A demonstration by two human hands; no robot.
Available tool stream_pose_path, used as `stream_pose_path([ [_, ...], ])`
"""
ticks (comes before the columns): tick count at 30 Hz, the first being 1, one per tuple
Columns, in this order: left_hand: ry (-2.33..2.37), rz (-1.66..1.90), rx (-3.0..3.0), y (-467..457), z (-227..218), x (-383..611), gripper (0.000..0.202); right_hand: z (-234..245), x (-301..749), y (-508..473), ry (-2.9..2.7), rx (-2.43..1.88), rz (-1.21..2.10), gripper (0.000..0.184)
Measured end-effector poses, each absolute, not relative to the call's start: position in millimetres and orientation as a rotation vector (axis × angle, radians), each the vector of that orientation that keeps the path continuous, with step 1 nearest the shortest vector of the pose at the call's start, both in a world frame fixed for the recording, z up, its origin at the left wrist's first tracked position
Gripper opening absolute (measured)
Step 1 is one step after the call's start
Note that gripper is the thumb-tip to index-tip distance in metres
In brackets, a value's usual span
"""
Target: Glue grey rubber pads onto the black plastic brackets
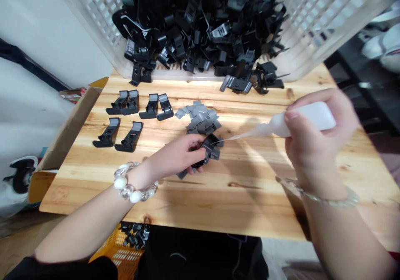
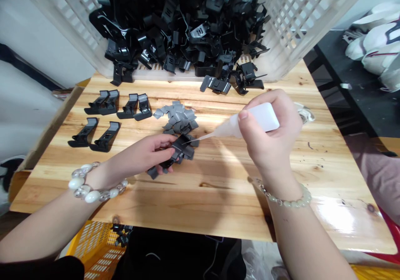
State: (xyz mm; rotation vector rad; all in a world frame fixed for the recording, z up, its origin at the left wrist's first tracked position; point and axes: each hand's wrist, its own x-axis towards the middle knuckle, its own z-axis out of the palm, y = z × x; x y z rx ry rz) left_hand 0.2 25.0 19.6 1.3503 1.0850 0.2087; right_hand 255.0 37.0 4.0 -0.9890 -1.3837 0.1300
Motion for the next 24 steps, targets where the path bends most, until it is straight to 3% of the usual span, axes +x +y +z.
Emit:
stream_pose_path([
  [24, 1.098, 0.214, 1.389, 24.4, 22.7, -2.1, 0.023, 3.4, 257.7, 40.3, -1.315, -0.963, 0.044, 0.018],
])
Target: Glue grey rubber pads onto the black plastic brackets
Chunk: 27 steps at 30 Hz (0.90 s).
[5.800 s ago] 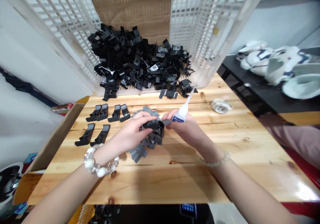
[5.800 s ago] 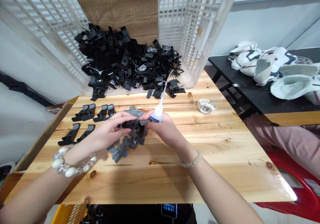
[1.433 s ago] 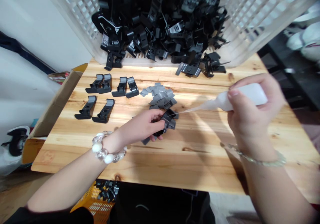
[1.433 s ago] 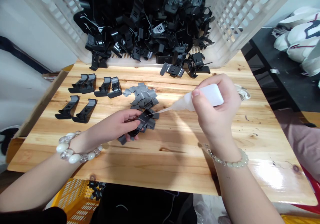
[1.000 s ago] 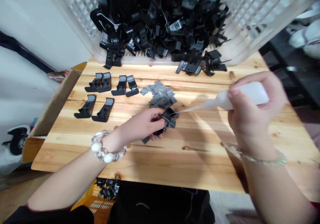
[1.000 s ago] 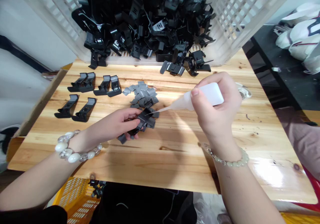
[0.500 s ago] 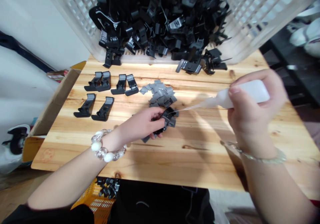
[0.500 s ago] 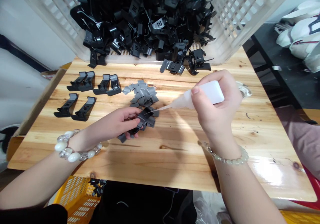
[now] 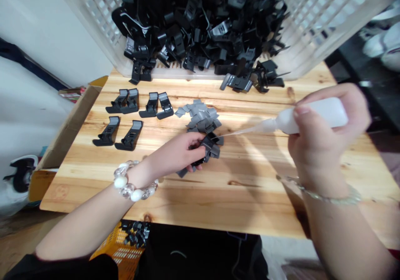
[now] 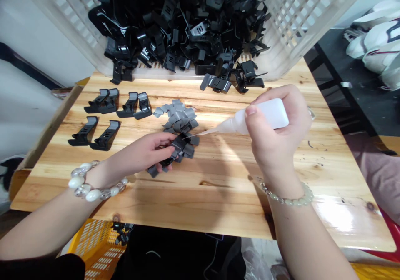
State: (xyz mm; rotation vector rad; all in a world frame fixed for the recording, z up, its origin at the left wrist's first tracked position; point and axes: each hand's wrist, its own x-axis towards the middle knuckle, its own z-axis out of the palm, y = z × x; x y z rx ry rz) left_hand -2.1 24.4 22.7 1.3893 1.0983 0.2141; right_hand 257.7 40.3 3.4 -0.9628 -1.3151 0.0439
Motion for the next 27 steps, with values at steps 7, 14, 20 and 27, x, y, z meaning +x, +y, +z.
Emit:
stream_pose_path([
  [7, 1.14, 0.23, 1.445, 23, 22, -2, 0.024, 6, 253, 38, -1.352, -0.966, 0.022, 0.019],
  [14, 1.155, 0.228, 1.446, 24, 19, -2, 0.029, 10, 243, 28, -1.431, -1.007, -0.028, 0.017],
  [20, 1.167, 0.261, 1.471, 23, 16, -4, 0.031, 17, 239, 17, -1.498, -1.098, -0.06, 0.017],
  [27, 1.169, 0.253, 1.467, 23, 15, -5, 0.029, 19, 236, 11, -1.539, -1.106, -0.065, 0.013],
])
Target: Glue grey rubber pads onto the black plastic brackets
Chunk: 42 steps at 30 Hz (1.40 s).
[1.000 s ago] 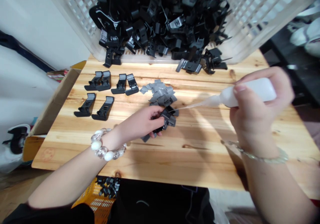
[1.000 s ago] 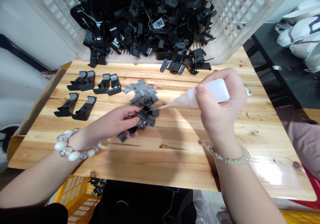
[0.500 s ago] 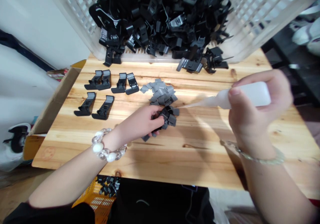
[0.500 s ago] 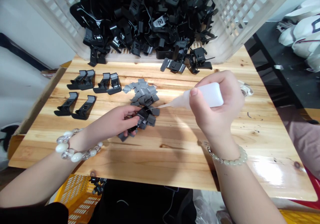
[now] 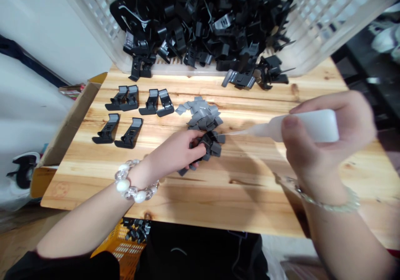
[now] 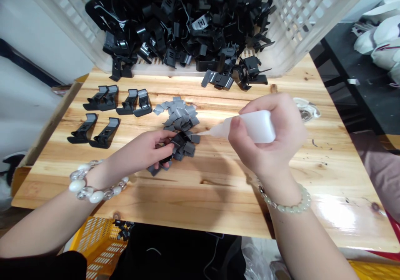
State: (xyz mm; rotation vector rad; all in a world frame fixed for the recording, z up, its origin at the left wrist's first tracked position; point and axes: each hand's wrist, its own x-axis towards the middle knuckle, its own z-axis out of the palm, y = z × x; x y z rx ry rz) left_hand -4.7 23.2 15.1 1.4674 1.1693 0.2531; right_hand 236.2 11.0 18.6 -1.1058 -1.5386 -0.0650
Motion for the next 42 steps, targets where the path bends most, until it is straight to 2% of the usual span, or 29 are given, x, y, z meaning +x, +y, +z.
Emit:
stream_pose_path([
  [17, 1.178, 0.243, 1.458, 23, 16, -5, 0.028, 20, 240, 12, -1.548, -1.093, -0.091, 0.011],
  [21, 1.182, 0.259, 1.445, 23, 17, -4, 0.029, 16, 241, 24, -1.396, -0.989, -0.102, 0.019],
  [25, 1.172, 0.383, 1.354, 23, 20, -2, 0.03, 13, 242, 36, -1.026, -0.99, 0.424, 0.018],
  [29, 1.085, 0.542, 1.214, 22, 25, 0, 0.025, 17, 242, 36, -0.856, -1.046, 0.933, 0.034],
  [31, 1.043, 0.579, 1.167, 21, 26, 0, 0.022, 22, 238, 31, -0.862, -1.095, 1.116, 0.036],
  [36, 1.003, 0.623, 1.108, 20, 25, 4, 0.024, 26, 222, 22, -0.848, -1.154, 1.427, 0.026],
  [42, 0.98, 0.663, 1.116, 18, 16, 7, 0.024, 7, 207, 16, -0.95, -1.217, 1.569, 0.019],
])
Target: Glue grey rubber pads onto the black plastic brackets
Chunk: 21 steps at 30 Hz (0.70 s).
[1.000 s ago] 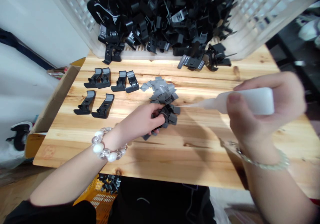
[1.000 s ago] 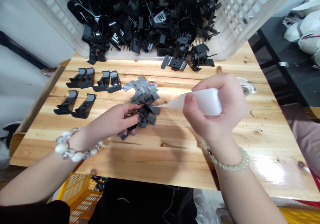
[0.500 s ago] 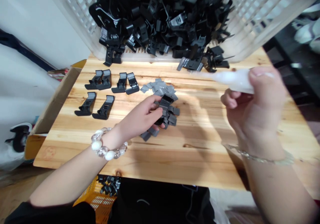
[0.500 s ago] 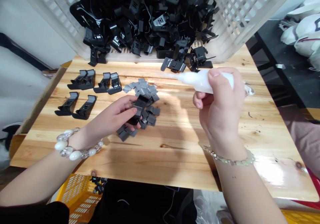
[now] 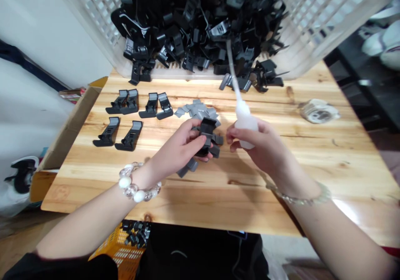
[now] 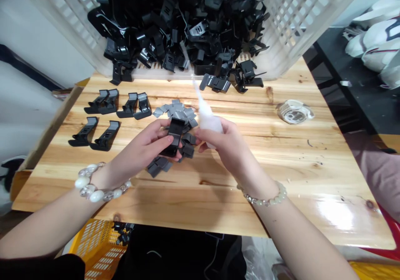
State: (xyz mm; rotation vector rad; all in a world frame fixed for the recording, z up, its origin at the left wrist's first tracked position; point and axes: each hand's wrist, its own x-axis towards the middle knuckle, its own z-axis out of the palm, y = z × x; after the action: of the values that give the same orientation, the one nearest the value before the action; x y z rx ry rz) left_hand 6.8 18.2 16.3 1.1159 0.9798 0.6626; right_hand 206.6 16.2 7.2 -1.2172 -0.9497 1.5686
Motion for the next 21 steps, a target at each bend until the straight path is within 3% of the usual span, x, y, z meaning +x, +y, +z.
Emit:
stream_pose_path([
  [15, 0.971, 0.648, 1.136, 15, 6, 12, 0.022, 9, 192, 3, -1.203, -1.393, 1.455, 0.017],
  [21, 1.001, 0.633, 1.157, 14, 3, 10, 0.026, 7, 193, 3, -1.343, -1.439, 1.256, 0.016],
])
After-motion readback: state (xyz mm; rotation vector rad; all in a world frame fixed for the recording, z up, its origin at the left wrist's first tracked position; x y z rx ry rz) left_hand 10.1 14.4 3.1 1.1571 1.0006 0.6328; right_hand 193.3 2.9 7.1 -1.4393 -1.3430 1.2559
